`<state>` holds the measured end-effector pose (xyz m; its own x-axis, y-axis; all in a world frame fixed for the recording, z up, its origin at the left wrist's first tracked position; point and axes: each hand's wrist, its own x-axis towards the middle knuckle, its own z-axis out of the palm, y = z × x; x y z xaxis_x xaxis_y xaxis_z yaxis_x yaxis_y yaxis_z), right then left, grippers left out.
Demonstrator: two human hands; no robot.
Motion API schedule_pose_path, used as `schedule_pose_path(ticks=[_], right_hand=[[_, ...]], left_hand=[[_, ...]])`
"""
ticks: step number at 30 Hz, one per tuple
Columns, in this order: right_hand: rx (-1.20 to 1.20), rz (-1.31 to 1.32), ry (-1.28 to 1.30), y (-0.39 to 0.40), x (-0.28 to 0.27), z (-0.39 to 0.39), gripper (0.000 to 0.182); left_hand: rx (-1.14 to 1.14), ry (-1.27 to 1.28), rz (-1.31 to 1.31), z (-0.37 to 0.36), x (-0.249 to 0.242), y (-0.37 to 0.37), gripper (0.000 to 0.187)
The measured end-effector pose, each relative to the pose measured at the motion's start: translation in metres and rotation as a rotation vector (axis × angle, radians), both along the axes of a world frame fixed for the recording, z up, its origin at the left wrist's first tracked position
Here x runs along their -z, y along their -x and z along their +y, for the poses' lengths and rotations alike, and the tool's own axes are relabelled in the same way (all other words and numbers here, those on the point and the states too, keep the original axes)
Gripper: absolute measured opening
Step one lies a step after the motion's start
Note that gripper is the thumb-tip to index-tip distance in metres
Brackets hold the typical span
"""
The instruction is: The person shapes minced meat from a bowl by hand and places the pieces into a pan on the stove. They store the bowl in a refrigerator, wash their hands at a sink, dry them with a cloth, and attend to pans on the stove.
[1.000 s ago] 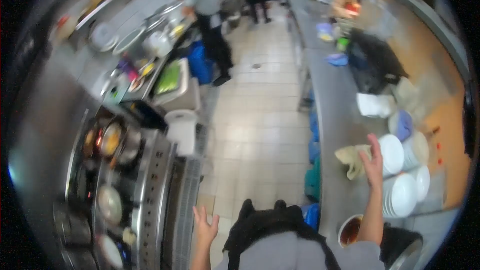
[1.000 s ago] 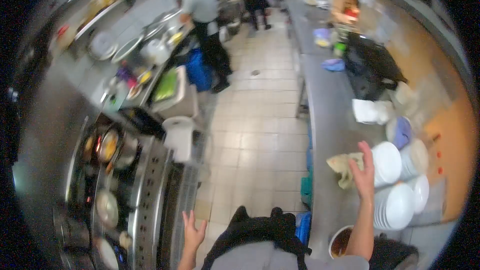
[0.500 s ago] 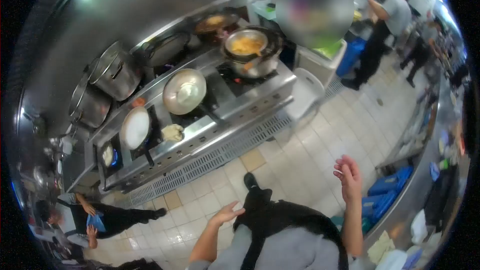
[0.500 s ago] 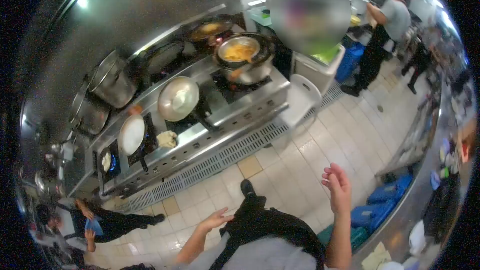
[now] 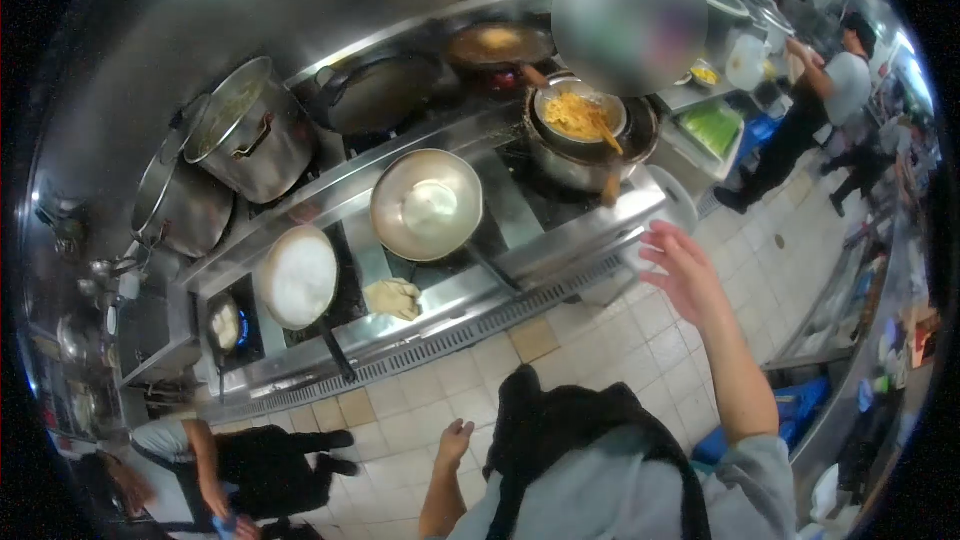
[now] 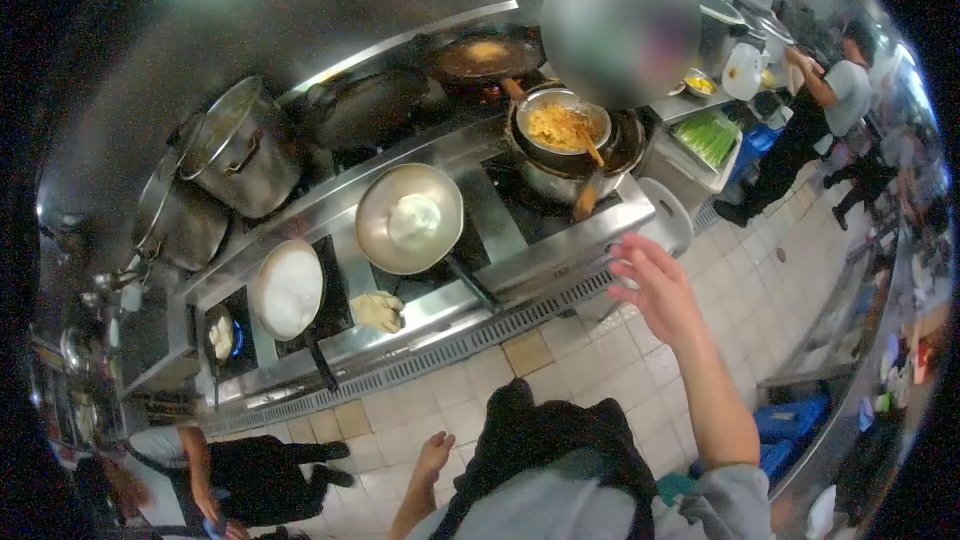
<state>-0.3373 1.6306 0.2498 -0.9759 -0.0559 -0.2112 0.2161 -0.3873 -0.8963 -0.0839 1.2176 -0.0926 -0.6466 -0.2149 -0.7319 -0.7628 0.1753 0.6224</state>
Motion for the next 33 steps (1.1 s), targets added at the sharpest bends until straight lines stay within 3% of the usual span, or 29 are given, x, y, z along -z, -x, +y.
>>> schedule_pose_path(ticks=[8, 10, 13, 15, 17, 20, 21, 22, 24, 25, 26, 28, 29, 33], right_hand=[[-0.031, 0.052, 0.049, 0.127, 0.000, -0.031, 0.041], [-0.045, 0.044, 0.027, 0.157, -0.002, -0.033, 0.043], [-0.094, 0.002, 0.036, 0.211, 0.016, -0.033, 0.044], [-0.154, -0.029, 0.075, 0.251, 0.032, -0.037, 0.048], [-0.246, -0.099, 0.152, 0.295, 0.044, -0.046, 0.055], [-0.349, -0.151, 0.372, 0.355, 0.057, -0.062, 0.060], [-0.275, -0.175, 0.394, 0.364, 0.052, -0.072, 0.055], [-0.296, -0.177, 0.398, 0.380, 0.055, -0.077, 0.055], [-0.262, -0.217, 0.448, 0.415, 0.064, -0.091, 0.049], [-0.168, -0.231, 0.411, 0.415, 0.041, -0.103, 0.033], [-0.186, -0.234, 0.408, 0.433, 0.048, -0.109, 0.033], [-0.233, -0.279, 0.444, 0.468, 0.070, -0.113, 0.019], [-0.265, -0.270, 0.395, 0.452, 0.050, -0.120, 0.013], [-0.377, -0.333, 0.256, 0.452, 0.049, -0.078, 0.016]], left_hand=[[-0.257, -0.051, -0.026, -0.030, 0.080, -0.031, 0.056], [-0.306, -0.034, 0.026, -0.023, 0.077, -0.022, 0.052], [-0.410, -0.076, -0.093, -0.003, 0.060, -0.012, 0.066], [-0.567, 0.011, -0.062, 0.019, 0.059, -0.012, 0.052], [-0.529, 0.024, -0.051, 0.041, 0.058, -0.017, 0.052], [-0.504, 0.055, -0.120, 0.091, 0.004, 0.007, 0.051], [-0.534, 0.062, -0.197, 0.111, -0.010, 0.017, 0.051], [-0.556, 0.066, -0.195, 0.125, 0.006, 0.012, 0.051], [-0.172, 0.368, -0.082, 0.149, 0.070, -0.027, 0.045], [-0.217, 0.290, -0.016, 0.153, 0.118, -0.046, 0.046], [-0.261, 0.208, 0.048, 0.158, 0.153, -0.057, 0.046], [-0.307, 0.120, 0.108, 0.163, 0.168, -0.053, 0.047], [-0.386, 0.094, 0.089, 0.164, 0.166, -0.054, 0.045], [-0.691, -0.009, 0.031, 0.157, 0.167, -0.051, 0.037]])
